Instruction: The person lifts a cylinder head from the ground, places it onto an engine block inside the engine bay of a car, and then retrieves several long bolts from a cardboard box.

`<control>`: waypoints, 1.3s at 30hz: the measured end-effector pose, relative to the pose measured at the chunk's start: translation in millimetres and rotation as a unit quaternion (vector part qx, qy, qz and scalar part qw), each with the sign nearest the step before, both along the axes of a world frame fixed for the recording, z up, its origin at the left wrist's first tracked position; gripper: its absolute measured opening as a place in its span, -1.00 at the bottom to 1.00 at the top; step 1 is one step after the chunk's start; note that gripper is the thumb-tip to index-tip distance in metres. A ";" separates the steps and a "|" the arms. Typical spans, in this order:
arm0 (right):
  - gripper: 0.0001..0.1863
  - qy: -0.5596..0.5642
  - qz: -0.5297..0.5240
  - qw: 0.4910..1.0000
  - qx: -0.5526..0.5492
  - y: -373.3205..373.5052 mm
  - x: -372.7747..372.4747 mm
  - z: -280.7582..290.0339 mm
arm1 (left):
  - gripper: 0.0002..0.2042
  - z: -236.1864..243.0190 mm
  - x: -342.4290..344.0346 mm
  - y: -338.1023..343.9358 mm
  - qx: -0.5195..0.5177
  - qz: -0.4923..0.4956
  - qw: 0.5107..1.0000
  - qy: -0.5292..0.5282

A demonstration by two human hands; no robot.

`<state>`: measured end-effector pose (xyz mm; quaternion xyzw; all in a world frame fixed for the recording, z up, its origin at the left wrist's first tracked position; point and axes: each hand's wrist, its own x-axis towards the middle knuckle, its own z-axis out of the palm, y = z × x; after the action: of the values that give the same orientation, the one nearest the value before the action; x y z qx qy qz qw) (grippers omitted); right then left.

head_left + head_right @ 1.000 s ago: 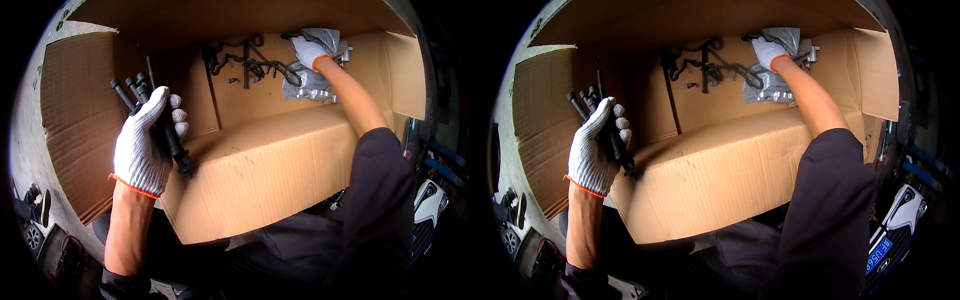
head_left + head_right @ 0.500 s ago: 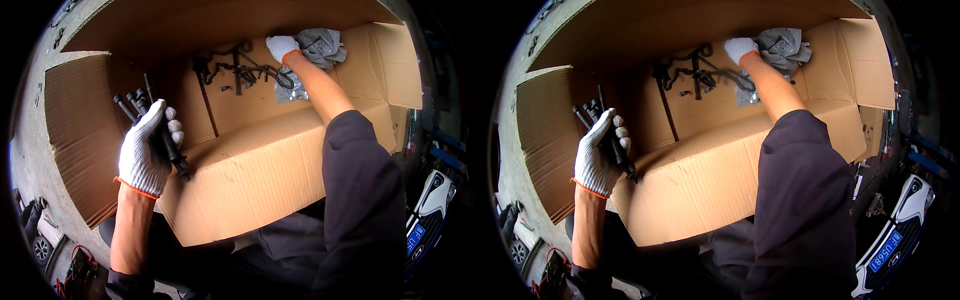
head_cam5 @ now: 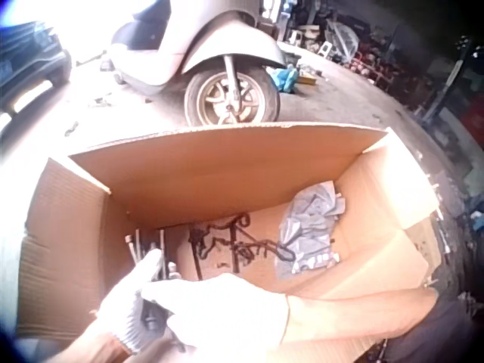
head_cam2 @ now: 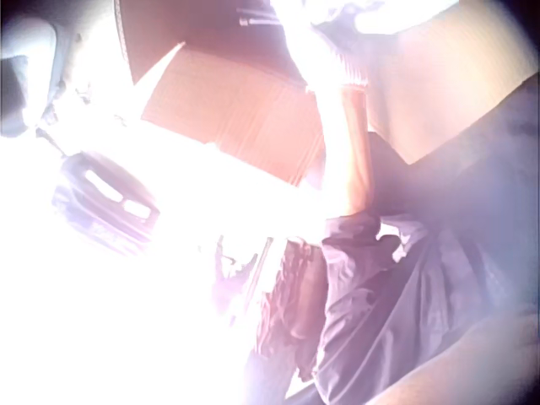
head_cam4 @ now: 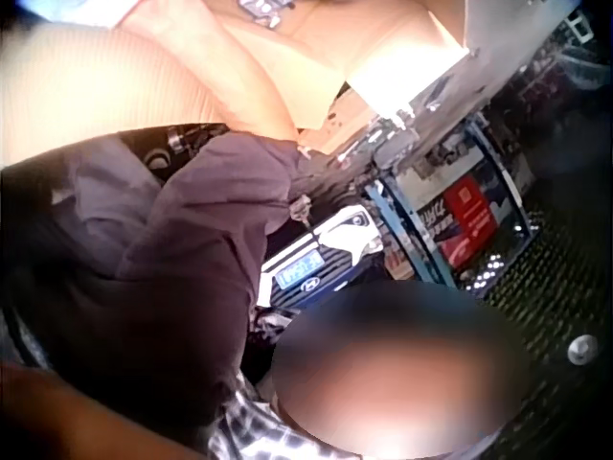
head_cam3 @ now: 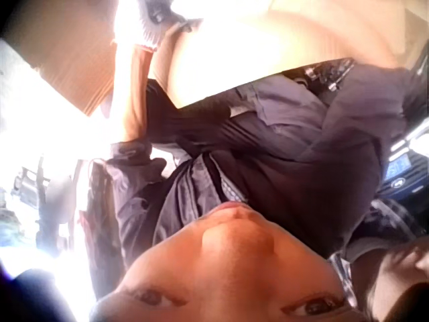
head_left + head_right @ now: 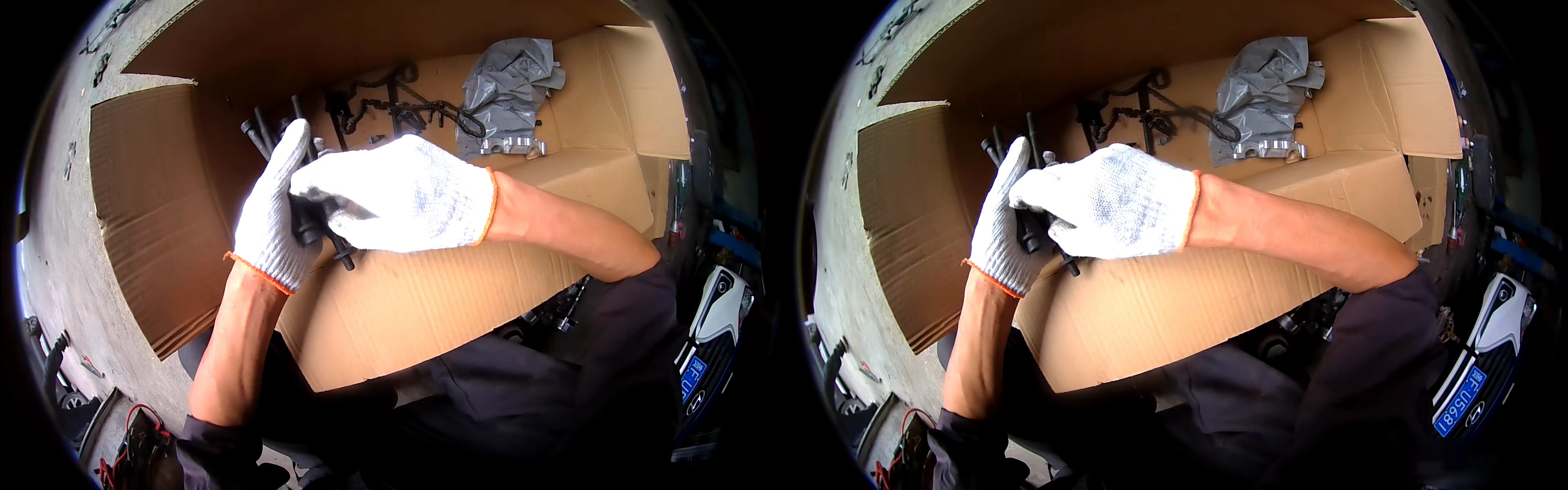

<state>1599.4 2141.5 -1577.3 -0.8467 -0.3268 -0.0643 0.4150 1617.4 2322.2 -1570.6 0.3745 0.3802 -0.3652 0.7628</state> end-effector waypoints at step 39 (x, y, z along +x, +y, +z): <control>-0.62 0.453 -0.337 0.751 -0.342 -66.3 112.1 -261.4 | -0.89 35.1 -2.7 33.2 0.049 -0.004 0.998 -0.033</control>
<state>1711.5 2075.2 -1838.8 -0.9170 0.2056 0.3076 0.1488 1614.7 2355.4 -1535.5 0.4247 0.3713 -0.3364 0.7541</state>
